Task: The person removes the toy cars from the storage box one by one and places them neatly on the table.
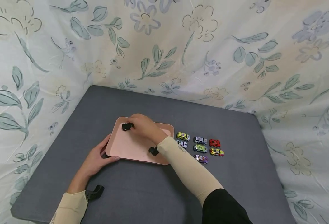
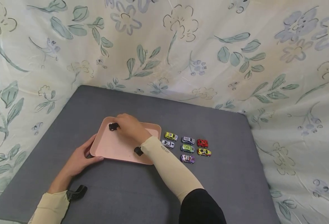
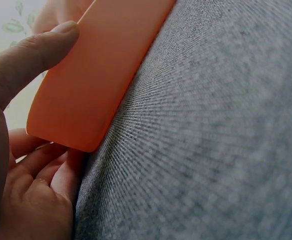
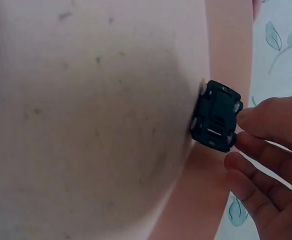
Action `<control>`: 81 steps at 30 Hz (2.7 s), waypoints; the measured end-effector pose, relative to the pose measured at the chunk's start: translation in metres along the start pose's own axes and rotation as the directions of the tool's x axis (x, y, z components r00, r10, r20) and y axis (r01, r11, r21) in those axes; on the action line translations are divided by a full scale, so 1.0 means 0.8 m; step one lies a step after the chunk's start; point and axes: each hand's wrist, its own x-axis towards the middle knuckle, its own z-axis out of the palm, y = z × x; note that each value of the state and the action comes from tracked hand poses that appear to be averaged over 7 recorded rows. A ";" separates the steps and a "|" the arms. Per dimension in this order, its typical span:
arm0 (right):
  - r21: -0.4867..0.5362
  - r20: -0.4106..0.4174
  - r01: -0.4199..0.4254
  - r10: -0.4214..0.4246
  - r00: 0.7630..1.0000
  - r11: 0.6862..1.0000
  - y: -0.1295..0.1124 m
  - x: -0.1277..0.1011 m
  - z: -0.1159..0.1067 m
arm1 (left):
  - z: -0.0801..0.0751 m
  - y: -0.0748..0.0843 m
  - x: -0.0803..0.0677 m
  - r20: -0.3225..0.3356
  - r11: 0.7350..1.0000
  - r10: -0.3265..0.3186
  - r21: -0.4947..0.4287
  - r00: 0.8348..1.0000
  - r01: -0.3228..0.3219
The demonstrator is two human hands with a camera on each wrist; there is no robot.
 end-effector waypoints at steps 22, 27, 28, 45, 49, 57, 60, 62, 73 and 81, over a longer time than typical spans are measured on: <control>0.148 -0.029 0.072 -0.069 0.997 0.986 -0.011 -0.010 0.012 | 0.004 0.013 -0.004 -0.024 0.999 -0.033 -0.011 0.999 0.032; 0.164 -0.077 0.115 -0.103 0.992 0.980 -0.011 -0.015 0.016 | 0.005 0.013 -0.005 -0.021 0.999 -0.034 -0.008 0.999 0.034; 0.159 -0.079 0.118 -0.106 0.991 0.980 -0.012 -0.016 0.017 | 0.006 0.013 -0.005 -0.021 0.999 -0.035 -0.010 0.999 0.035; 0.123 -0.012 0.153 -0.153 0.988 0.981 -0.019 -0.022 0.013 | 0.004 0.016 -0.006 -0.010 0.999 -0.043 -0.031 0.999 0.043; 0.130 0.034 0.150 -0.155 0.987 0.980 -0.023 -0.024 0.017 | 0.005 0.017 -0.008 -0.009 0.999 -0.041 -0.030 0.999 0.040; 0.146 0.106 0.162 -0.178 0.978 0.976 -0.030 -0.029 0.012 | 0.006 0.019 -0.008 -0.021 0.999 -0.032 -0.016 0.999 0.032; 0.231 0.087 0.144 -0.168 0.982 0.962 -0.025 -0.033 0.009 | 0.006 0.019 -0.008 -0.022 0.999 -0.037 -0.018 0.999 0.036; 0.284 0.069 0.127 -0.153 0.986 0.950 -0.020 -0.037 0.007 | 0.007 0.018 -0.007 -0.021 0.999 -0.041 -0.016 0.999 0.041; 0.387 0.095 0.011 -0.052 0.994 0.922 -0.006 -0.045 0.002 | 0.003 0.016 -0.005 -0.015 0.999 -0.044 -0.005 0.999 0.044; 0.349 0.157 -0.013 -0.045 0.987 0.937 -0.005 -0.049 0.002 | 0.001 0.019 -0.004 -0.014 0.998 -0.055 0.003 0.998 0.055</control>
